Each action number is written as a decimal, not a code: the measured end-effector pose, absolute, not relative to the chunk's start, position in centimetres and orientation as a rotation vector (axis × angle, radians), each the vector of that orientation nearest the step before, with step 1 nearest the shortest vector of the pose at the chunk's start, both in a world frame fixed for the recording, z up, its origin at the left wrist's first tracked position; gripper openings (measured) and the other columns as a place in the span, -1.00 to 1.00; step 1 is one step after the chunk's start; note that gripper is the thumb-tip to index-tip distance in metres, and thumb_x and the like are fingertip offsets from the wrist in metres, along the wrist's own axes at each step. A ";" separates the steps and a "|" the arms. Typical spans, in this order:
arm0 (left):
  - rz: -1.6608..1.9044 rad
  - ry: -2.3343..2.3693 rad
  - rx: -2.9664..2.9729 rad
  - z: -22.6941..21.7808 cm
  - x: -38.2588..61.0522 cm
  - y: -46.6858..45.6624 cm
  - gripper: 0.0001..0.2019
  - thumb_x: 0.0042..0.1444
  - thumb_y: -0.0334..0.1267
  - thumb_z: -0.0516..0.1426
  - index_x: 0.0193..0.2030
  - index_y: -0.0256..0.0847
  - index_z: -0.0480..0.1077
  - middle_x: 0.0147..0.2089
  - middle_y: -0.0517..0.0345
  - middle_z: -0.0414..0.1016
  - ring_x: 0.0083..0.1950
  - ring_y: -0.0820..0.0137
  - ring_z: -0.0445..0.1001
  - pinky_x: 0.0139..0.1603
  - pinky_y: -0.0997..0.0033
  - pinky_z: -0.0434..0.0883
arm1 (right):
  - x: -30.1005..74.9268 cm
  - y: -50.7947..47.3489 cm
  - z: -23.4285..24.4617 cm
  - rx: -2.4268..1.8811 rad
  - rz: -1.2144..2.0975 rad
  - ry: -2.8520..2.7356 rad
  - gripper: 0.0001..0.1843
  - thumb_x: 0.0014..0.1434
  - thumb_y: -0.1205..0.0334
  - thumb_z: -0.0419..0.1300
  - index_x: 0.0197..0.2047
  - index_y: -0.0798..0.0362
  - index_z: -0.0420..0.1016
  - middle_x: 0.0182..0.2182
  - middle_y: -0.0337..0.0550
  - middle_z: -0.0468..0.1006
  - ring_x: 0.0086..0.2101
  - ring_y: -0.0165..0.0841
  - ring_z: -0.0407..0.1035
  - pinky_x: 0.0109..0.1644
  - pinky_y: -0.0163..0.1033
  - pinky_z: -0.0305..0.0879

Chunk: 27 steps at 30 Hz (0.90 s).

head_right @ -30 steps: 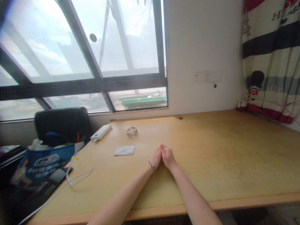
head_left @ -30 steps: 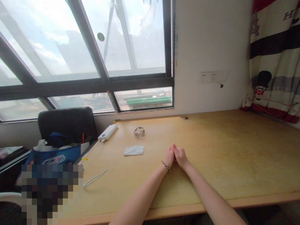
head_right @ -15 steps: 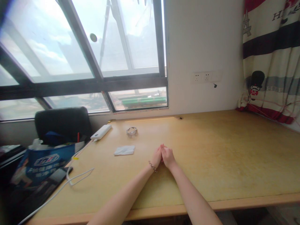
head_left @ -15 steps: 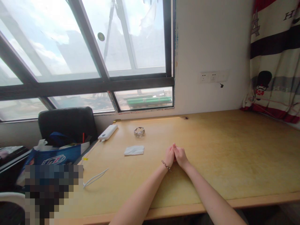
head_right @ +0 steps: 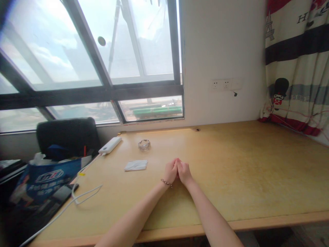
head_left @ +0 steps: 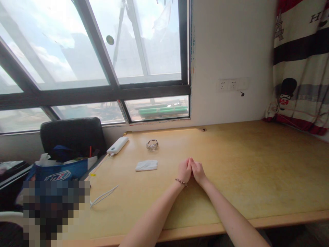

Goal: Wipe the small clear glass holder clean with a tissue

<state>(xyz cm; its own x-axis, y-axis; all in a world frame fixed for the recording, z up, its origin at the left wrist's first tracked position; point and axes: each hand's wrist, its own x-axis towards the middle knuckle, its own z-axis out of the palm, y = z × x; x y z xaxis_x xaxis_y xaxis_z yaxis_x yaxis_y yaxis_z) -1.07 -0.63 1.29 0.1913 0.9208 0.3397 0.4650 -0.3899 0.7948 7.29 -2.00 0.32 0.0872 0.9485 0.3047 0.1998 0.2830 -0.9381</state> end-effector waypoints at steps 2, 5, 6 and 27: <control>1.104 1.391 2.187 2.4 -1.9 -0.6 -0.67 0.13 -0.16 -0.18 -0.47 -0.24 0.28 -0.47 0.11 0.34 -0.38 0.42 0.31 -0.32 0.42 0.25 | 7.3 -1.9 0.2 -1.170 0.866 -1.338 -0.37 0.10 -0.15 -0.21 -0.75 0.10 0.24 -0.83 -0.26 0.23 -0.75 -0.50 0.15 -0.67 -0.39 0.04; 1.077 1.635 2.420 3.8 -3.2 -0.2 -0.72 0.13 -0.19 -0.15 -0.33 -0.24 0.32 -0.26 0.00 0.37 -0.14 0.32 0.28 -0.08 0.29 0.20 | 7.3 -1.8 0.3 -1.169 0.980 -1.226 -0.35 0.08 -0.19 -0.24 -0.71 0.11 0.29 -0.82 -0.26 0.25 -0.79 -0.51 0.13 -0.71 -0.39 0.05; 1.047 1.752 2.437 4.0 -3.6 -0.1 -0.72 0.12 -0.17 -0.14 -0.27 -0.25 0.32 -0.18 -0.05 0.35 -0.07 0.27 0.25 -0.03 0.24 0.16 | 7.3 -1.7 0.4 -1.167 1.012 -1.195 -0.35 0.06 -0.21 -0.23 -0.69 0.11 0.30 -0.81 -0.25 0.27 -0.79 -0.51 0.14 -0.72 -0.40 0.05; 0.737 1.499 2.497 0.9 -2.6 0.1 -0.69 0.05 -0.28 -0.03 -0.05 -0.27 0.23 0.10 -0.12 0.15 0.09 0.25 0.16 0.04 0.25 0.16 | 7.8 -1.4 -0.1 -1.251 0.835 -1.168 -0.39 0.04 -0.22 -0.20 -0.67 0.09 0.29 -0.78 -0.21 0.33 -0.75 -0.45 0.21 -0.67 -0.37 0.12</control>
